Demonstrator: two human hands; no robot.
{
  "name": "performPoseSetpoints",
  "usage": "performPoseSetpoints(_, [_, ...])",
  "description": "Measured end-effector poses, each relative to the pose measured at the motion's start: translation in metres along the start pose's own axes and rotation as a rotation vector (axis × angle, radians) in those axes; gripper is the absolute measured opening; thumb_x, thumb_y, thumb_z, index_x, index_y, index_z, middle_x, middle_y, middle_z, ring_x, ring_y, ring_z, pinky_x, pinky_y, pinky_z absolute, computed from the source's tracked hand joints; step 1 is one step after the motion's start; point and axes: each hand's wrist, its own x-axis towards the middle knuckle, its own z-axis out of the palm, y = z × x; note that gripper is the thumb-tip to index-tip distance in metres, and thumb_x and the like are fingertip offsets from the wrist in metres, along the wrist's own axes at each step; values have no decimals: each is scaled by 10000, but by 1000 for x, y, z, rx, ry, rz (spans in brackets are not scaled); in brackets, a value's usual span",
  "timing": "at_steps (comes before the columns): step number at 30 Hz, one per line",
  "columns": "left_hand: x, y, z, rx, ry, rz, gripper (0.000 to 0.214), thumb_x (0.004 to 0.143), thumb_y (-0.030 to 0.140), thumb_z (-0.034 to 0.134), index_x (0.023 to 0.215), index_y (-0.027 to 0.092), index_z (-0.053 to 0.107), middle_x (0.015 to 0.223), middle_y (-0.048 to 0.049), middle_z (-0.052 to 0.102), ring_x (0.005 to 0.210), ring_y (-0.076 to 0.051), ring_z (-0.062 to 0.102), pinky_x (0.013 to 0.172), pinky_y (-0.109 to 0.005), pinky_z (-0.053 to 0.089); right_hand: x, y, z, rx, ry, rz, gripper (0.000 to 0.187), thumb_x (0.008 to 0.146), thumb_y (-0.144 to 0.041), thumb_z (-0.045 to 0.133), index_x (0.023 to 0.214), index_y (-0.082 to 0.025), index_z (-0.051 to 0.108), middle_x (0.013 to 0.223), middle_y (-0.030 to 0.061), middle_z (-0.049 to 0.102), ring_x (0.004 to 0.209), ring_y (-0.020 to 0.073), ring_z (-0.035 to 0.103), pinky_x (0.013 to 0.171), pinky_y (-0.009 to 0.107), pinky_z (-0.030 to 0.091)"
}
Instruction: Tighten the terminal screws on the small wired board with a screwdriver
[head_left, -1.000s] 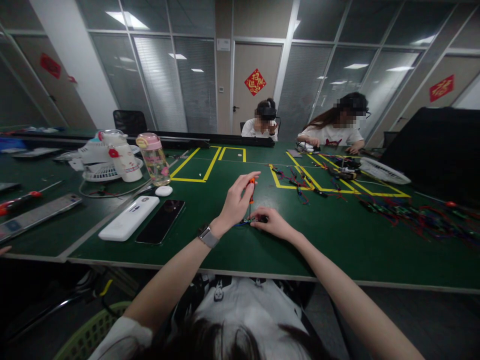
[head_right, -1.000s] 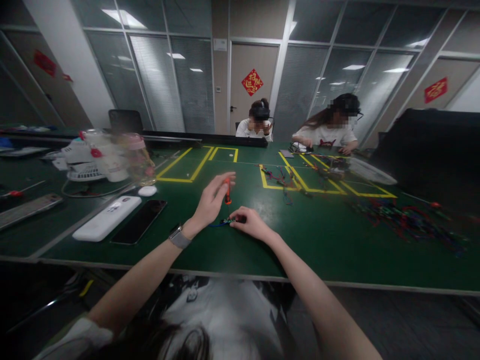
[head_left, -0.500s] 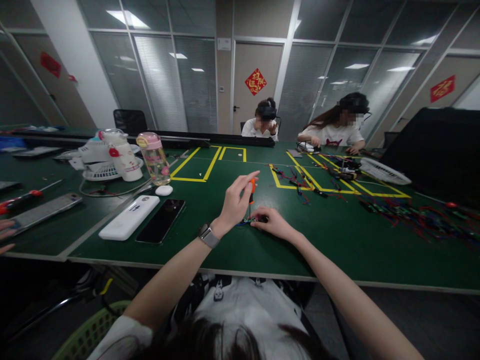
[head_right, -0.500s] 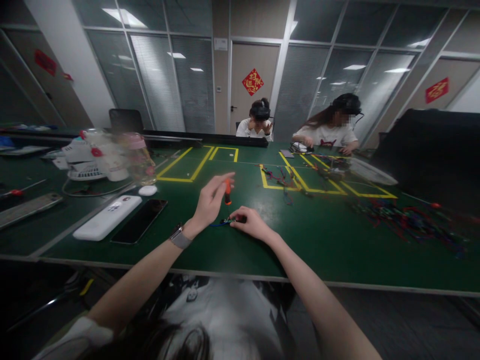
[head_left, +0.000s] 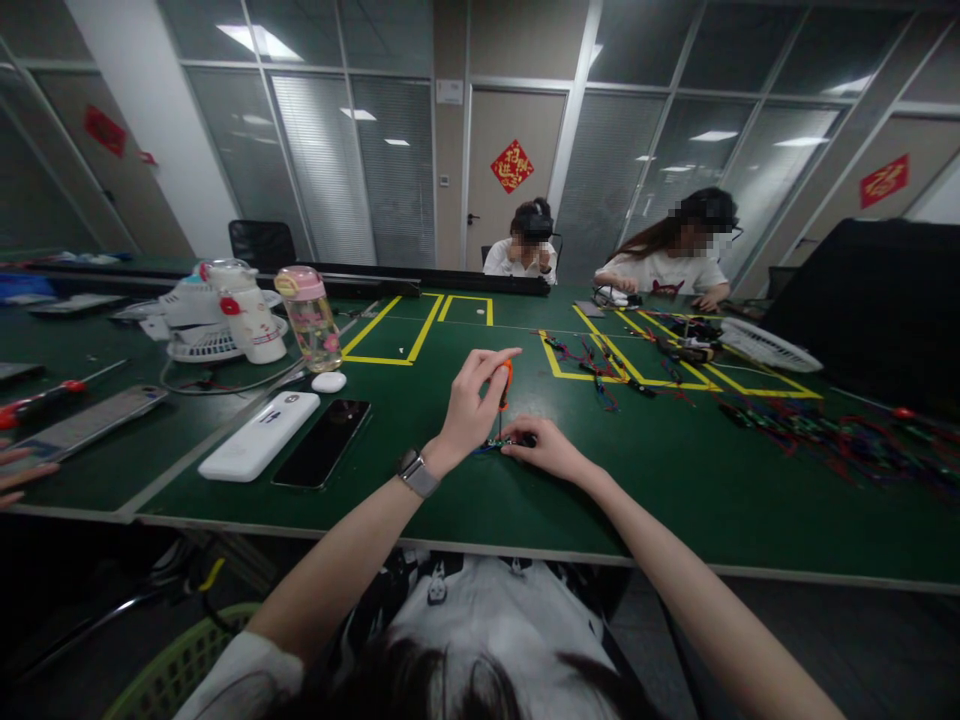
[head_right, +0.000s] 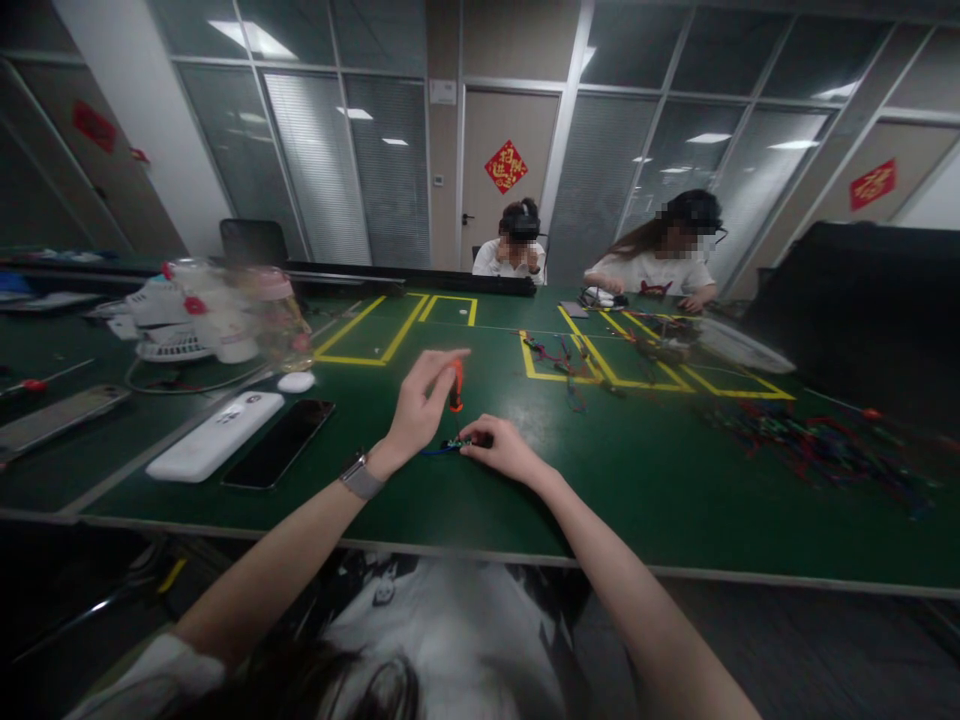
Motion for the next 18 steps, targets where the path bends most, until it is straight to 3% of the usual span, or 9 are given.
performPoseSetpoints(5, [-1, -3, 1, -94, -59, -38, 352, 1001, 212, 379, 1320, 253, 522, 1185, -71, 600, 1012, -168, 611, 873, -316, 499, 0, 0, 0, 6, 4, -4, 149, 779, -206, 702, 921, -168, 729, 769, 18, 600, 715, 152, 561, 691, 274, 437])
performPoseSetpoints(10, [1, -1, 1, -40, -9, -13, 245, 921, 216, 565, 1153, 233, 642, 974, -38, 598, 873, -147, 592, 763, -265, 511, 0, 0, 0, 0, 7, -3, 139, 781, -209, 700, 912, -170, 726, 770, 18, 603, 711, 151, 559, 688, 274, 435])
performPoseSetpoints(13, [1, 0, 1, -17, -5, -2, 212, 892, 235, 620, 1099, 237, 666, 959, -30, 577, 858, -142, 580, 748, -255, 507, 0, -1, 0, -8, 6, 4, 135, 781, -207, 698, 907, -167, 726, 764, 18, 600, 706, 152, 558, 680, 274, 432])
performPoseSetpoints(18, [-1, -1, 3, -65, -86, -38, 328, 988, 220, 431, 1292, 263, 546, 1150, -63, 603, 984, -154, 607, 809, -271, 516, 0, -1, 0, -4, 2, -7, 134, 785, -212, 696, 909, -170, 722, 777, 19, 607, 723, 152, 564, 706, 278, 444])
